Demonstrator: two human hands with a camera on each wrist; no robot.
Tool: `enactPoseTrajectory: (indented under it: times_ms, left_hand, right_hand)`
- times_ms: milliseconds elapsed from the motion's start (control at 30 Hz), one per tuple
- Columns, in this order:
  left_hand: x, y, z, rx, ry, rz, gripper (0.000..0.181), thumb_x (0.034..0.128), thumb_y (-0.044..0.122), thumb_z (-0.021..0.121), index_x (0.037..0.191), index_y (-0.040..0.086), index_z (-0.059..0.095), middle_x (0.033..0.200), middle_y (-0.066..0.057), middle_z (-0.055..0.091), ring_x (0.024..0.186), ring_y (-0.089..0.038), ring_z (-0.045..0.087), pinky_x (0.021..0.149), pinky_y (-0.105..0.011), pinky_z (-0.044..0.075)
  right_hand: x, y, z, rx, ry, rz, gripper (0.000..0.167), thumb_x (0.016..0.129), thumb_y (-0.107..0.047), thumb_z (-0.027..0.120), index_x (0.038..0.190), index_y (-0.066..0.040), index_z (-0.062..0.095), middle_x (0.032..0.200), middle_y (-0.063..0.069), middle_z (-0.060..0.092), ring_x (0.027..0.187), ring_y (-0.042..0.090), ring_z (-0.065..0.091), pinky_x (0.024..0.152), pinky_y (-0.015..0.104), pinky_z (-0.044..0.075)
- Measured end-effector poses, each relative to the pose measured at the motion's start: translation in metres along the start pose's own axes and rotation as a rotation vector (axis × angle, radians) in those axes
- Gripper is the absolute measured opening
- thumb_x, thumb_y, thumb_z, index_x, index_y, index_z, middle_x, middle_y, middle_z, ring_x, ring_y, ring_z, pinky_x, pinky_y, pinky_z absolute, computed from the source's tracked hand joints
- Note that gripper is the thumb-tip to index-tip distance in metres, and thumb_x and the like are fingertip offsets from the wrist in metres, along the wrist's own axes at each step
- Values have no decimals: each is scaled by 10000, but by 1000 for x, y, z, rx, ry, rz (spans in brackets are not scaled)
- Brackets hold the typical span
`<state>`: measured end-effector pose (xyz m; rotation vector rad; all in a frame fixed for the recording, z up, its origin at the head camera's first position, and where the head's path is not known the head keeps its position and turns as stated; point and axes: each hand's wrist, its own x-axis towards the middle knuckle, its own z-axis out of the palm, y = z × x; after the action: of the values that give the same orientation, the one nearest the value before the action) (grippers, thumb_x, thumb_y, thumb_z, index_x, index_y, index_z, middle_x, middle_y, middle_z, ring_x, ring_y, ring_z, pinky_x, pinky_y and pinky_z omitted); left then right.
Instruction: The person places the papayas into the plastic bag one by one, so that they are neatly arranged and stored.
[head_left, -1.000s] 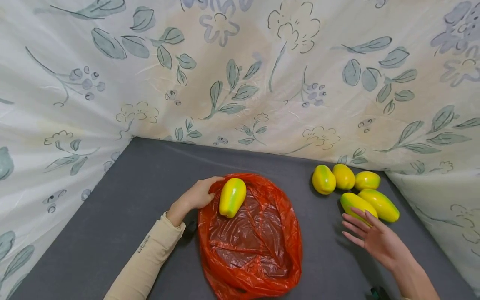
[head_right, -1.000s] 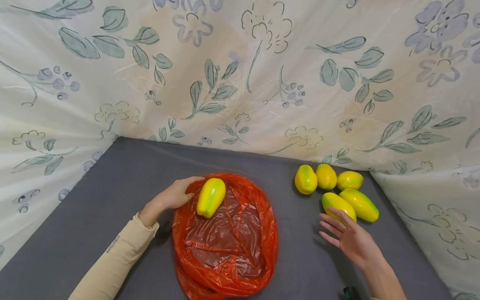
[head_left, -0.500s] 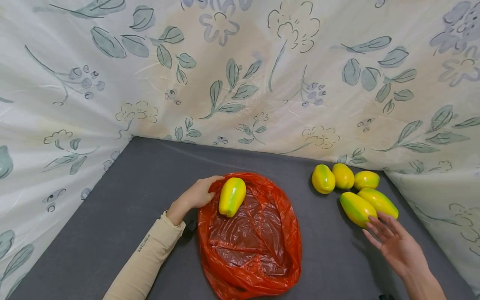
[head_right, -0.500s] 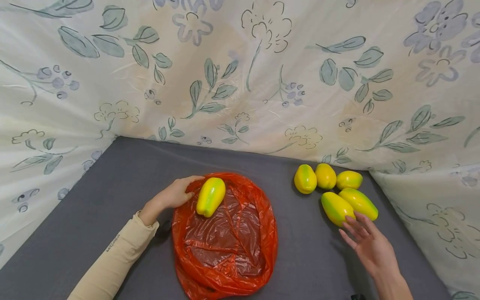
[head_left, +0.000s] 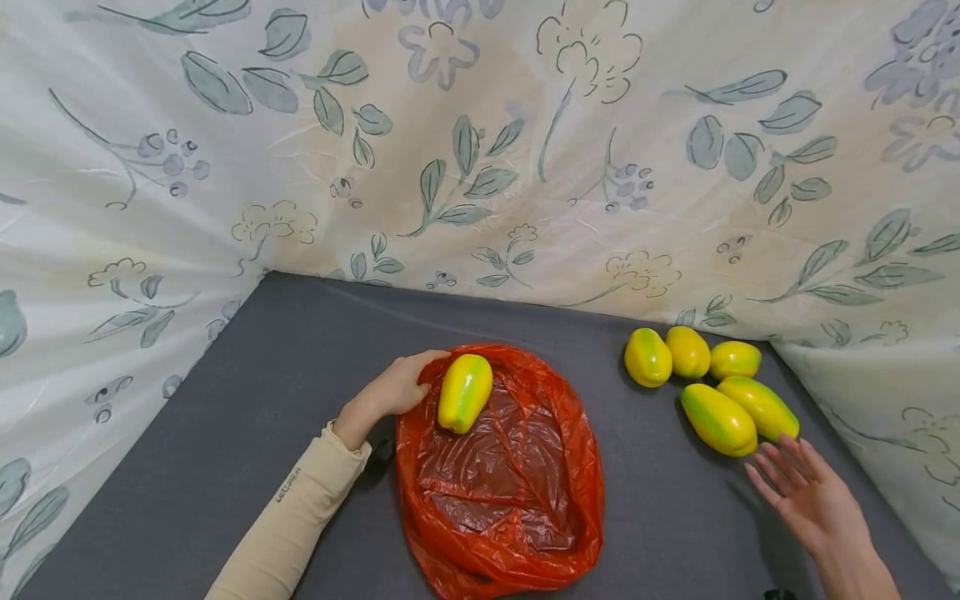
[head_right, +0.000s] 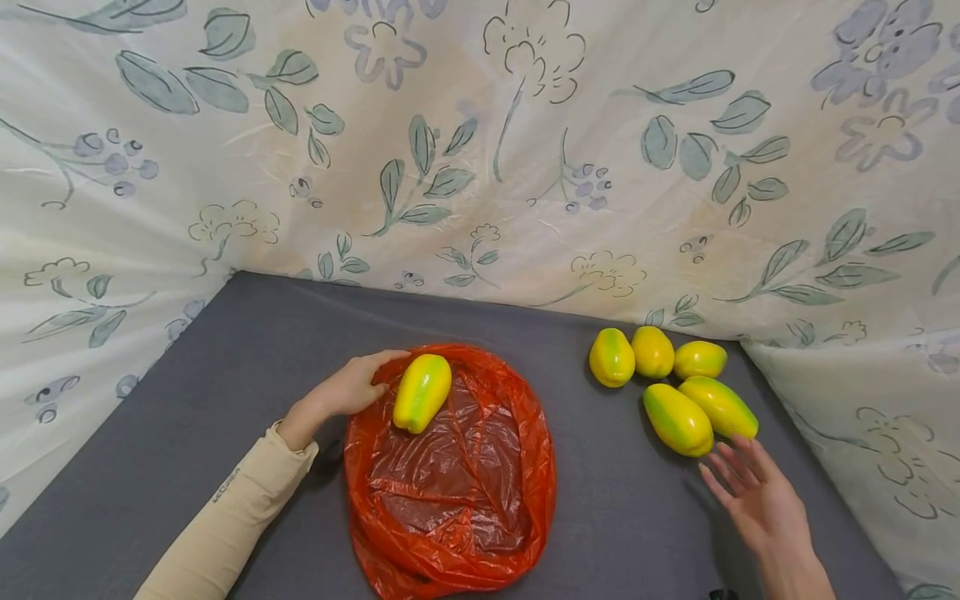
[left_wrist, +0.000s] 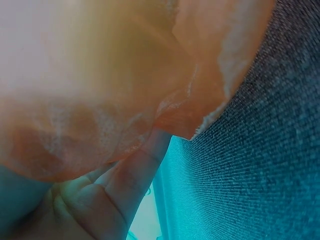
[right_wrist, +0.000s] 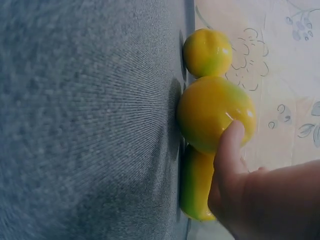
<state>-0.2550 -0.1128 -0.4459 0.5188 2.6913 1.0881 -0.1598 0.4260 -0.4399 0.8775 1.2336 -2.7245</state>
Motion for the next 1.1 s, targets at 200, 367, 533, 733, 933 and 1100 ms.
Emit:
enactPoseTrajectory:
  times_ms: [200, 367, 533, 733, 933, 1100]
  left_hand:
    - [0, 0, -1, 5, 0, -3, 560, 871, -81, 579, 1401, 38, 443, 1366, -173, 489, 1155, -325, 527, 925, -460, 452]
    - [0, -1, 0, 1, -4, 4, 557, 874, -77, 579, 1402, 33, 440, 1365, -175, 489, 1161, -328, 522, 931, -462, 446]
    - [0, 0, -1, 14, -1, 16, 551, 874, -80, 574, 1398, 30, 443, 1359, -178, 495, 1166, -332, 520, 938, -468, 440]
    - [-1, 1, -1, 6, -6, 9, 552, 874, -84, 570, 1399, 29, 442, 1356, -183, 497, 1147, -331, 533, 919, -463, 456]
    - [-2, 2, -2, 12, -10, 2, 552, 871, -85, 572, 1396, 32, 448, 1358, -177, 496, 1135, -324, 537, 926, -458, 453]
    - [-1, 2, -2, 18, -10, 0, 553, 871, -84, 573, 1396, 37, 450, 1357, -175, 498, 1101, -311, 552, 907, -446, 469]
  right_hand:
    - [10, -1, 0, -47, 141, -17, 239, 884, -370, 645, 1107, -316, 575, 951, -43, 551, 852, 156, 562, 645, 426, 537]
    - [19, 3, 7, -176, 243, -30, 348, 845, -417, 681, 1149, -364, 521, 1139, -83, 418, 991, 137, 458, 770, 459, 513]
    - [28, 10, 17, -302, 313, -49, 791, 799, -497, 687, 1436, -442, 221, 1524, -17, 149, 1326, 215, 260, 1000, 501, 376]
    - [34, 13, 22, -388, 318, -65, 795, 771, -506, 710, 1425, -422, 265, 1379, -48, 338, 1149, 184, 406, 727, 459, 536]
    - [39, 15, 27, -518, 280, -96, 757, 803, -539, 655, 1444, -368, 291, 1249, -114, 388, 1105, 164, 399, 841, 485, 499]
    - [44, 18, 29, -602, 271, -106, 763, 800, -557, 645, 1444, -342, 295, 1367, -80, 301, 1215, 248, 310, 846, 495, 491]
